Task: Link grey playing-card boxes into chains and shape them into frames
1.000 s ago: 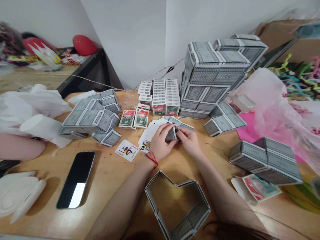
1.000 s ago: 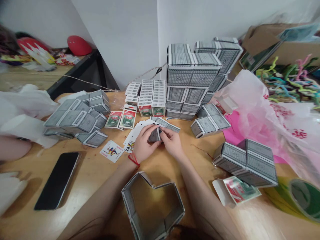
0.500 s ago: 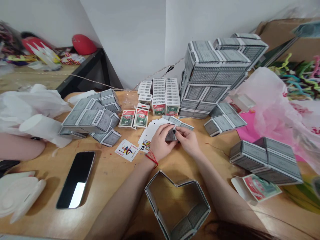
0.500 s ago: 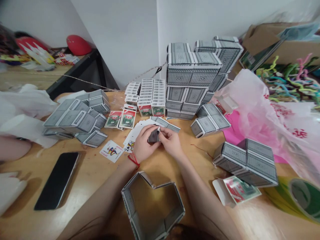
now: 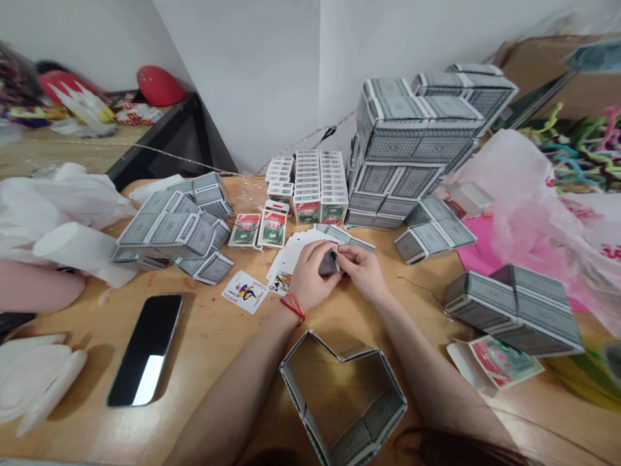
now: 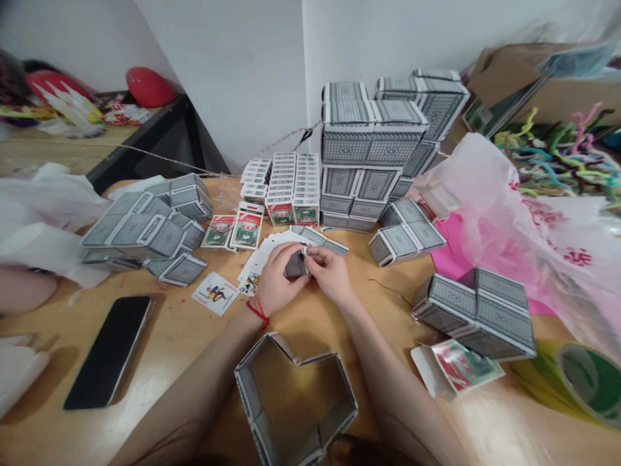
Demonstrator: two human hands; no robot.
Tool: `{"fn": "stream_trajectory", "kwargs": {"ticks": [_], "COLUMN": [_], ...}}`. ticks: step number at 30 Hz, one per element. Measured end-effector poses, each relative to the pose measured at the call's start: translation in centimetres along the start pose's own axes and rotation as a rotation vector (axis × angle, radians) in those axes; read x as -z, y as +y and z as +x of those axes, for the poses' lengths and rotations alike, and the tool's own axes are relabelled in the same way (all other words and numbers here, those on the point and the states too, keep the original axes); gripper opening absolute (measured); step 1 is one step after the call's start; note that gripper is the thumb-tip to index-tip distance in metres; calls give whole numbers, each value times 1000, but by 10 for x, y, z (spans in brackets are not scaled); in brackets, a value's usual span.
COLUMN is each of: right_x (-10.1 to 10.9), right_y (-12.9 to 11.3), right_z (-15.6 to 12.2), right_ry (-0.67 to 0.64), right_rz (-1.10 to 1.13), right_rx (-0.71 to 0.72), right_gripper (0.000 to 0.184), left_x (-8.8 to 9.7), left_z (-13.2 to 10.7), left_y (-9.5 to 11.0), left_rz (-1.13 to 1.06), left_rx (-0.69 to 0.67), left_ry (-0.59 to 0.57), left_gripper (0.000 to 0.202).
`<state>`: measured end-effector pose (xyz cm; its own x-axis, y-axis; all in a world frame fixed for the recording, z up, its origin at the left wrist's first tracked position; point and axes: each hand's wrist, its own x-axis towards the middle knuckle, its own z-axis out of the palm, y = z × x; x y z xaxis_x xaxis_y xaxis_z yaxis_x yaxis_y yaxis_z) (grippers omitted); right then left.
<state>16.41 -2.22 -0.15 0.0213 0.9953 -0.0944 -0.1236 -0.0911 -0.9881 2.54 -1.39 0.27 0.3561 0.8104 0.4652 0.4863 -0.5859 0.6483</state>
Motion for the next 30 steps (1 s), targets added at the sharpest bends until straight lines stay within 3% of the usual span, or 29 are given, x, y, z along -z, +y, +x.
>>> {"fn": "stream_trajectory", "kwargs": {"ticks": [22, 30], "right_x": [4, 6], "right_y": [0, 0], "right_z": [2, 3], "right_ry": [-70, -68], "right_rz": [186, 336], "right_rx": [-70, -212], "right_gripper": [27, 28], "left_x": [2, 1], "left_z": [1, 1], "left_y": [1, 2], "left_rz": [-78, -105], "left_rx": [0, -13], "left_ry": [39, 44], "left_gripper": [46, 46]}}
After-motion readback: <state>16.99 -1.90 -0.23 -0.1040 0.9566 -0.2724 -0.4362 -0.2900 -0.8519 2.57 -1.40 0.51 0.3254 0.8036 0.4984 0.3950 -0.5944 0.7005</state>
